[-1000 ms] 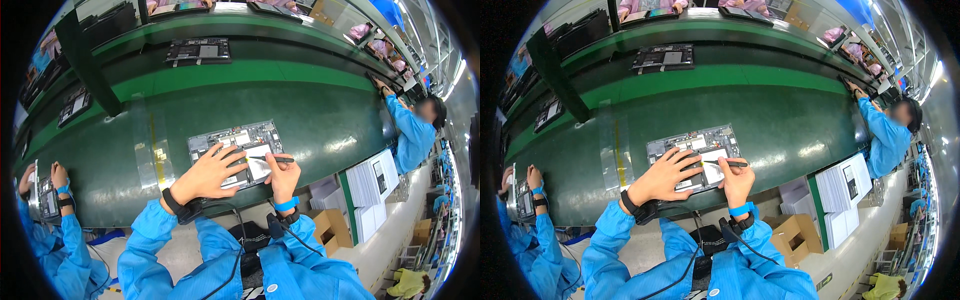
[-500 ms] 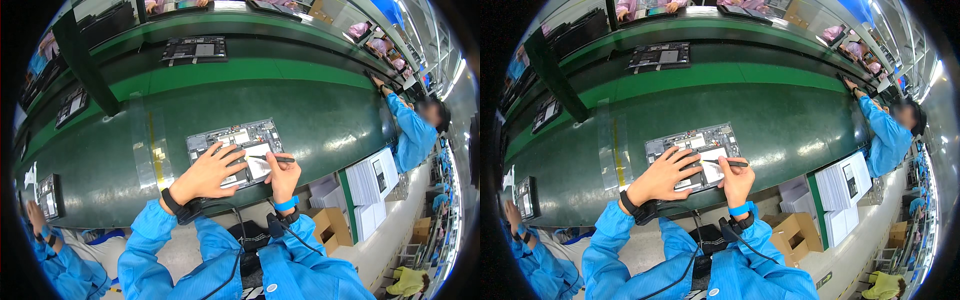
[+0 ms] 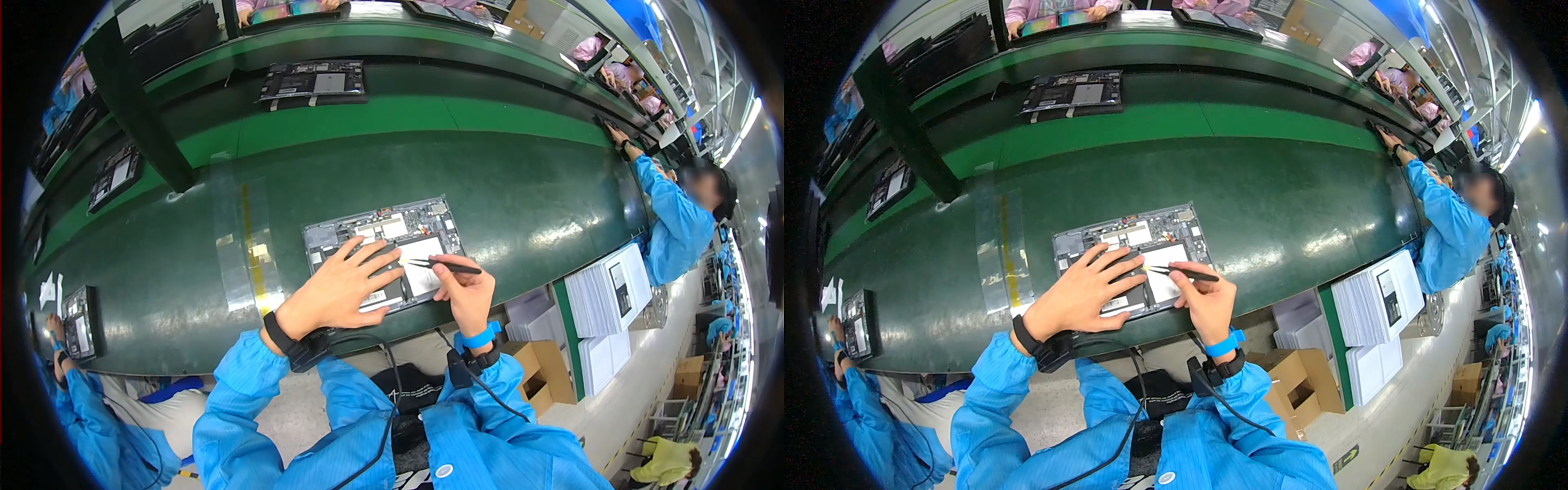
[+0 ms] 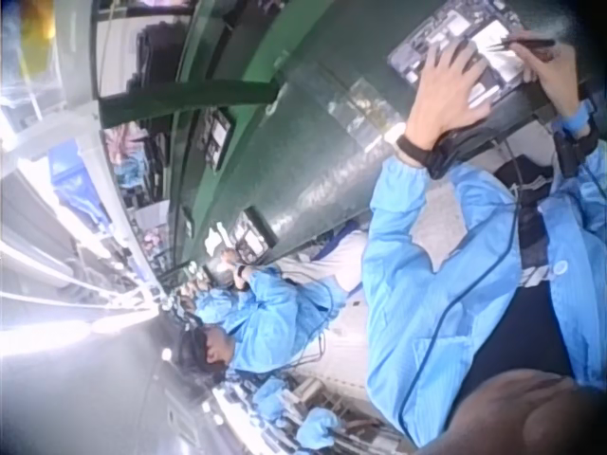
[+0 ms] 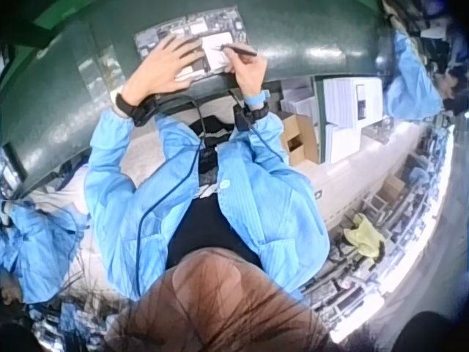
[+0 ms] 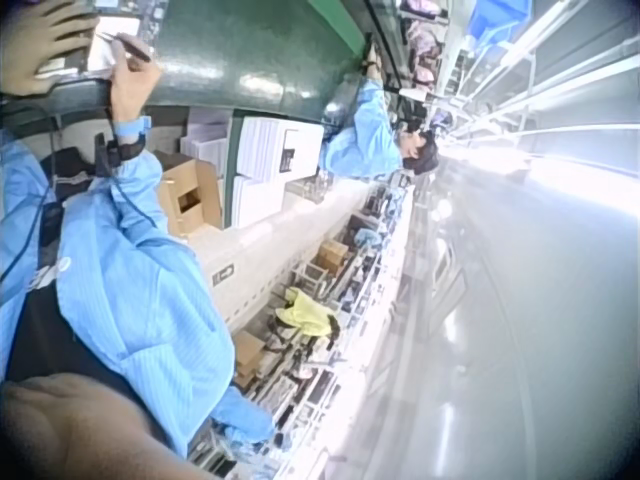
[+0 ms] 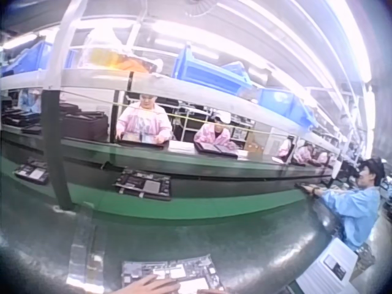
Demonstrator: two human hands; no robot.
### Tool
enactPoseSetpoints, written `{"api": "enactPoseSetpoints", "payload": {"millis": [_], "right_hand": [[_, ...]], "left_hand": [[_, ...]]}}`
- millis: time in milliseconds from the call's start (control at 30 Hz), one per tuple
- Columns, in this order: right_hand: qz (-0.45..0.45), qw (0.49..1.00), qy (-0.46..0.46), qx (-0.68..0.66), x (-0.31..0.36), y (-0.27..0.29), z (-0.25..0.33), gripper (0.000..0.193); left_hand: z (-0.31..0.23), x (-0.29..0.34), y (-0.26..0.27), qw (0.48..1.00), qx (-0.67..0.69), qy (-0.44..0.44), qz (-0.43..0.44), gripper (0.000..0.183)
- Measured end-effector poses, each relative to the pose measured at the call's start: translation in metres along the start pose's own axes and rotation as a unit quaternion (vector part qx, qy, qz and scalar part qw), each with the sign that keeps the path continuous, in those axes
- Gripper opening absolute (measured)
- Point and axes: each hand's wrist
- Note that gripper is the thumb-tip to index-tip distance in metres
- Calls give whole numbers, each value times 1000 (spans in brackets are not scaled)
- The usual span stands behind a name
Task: Assembling a tablet device on a factory conveyor belt, specifically connecting battery and internal components.
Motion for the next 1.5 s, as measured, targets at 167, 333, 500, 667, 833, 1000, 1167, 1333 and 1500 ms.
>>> {"api": "enactPoseSetpoints", "payload": {"millis": [167, 333, 500, 667, 833, 1000, 1167, 1333, 1500], "right_hand": [[-110, 975, 158, 113, 6, 22, 3, 13], [-91, 978, 137, 126, 3, 49, 30, 17], [-74, 989, 111, 63, -2, 61, 24, 18], [-93, 991, 96, 33, -18, 79, 16, 20], [-72, 995, 67, -4, -33, 85, 8, 19], [-21, 999, 47, -16, -38, 81, -2, 17], [1, 997, 46, -61, -36, 71, -2, 16], [-1, 998, 36, -46, -37, 73, -1, 16], [-2, 1000, 15, -23, -38, 73, -4, 15]], "left_hand": [[3, -1, -3, 999, 23, 24, 0, 68], [0, -13, 1, 998, 15, 45, 29, 70], [-5, -21, 9, 996, -10, 51, 71, 68], [-17, -12, 22, 989, -48, 113, 85, 66], [-31, -6, 24, 979, -52, 162, 108, 65], [-37, -22, 17, 974, -41, 201, 101, 64], [-36, -26, 14, 972, -45, 209, 102, 62], [-35, -31, 11, 973, -65, 201, 98, 62], [-35, -32, 10, 977, -36, 184, 100, 62]]}}
Point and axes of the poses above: each hand's wrist, its own x-axis away from the middle knuckle, its own y-axis out of the back of the hand, z = x × y, and after that the axes turned 2 degrees about x, right-handed
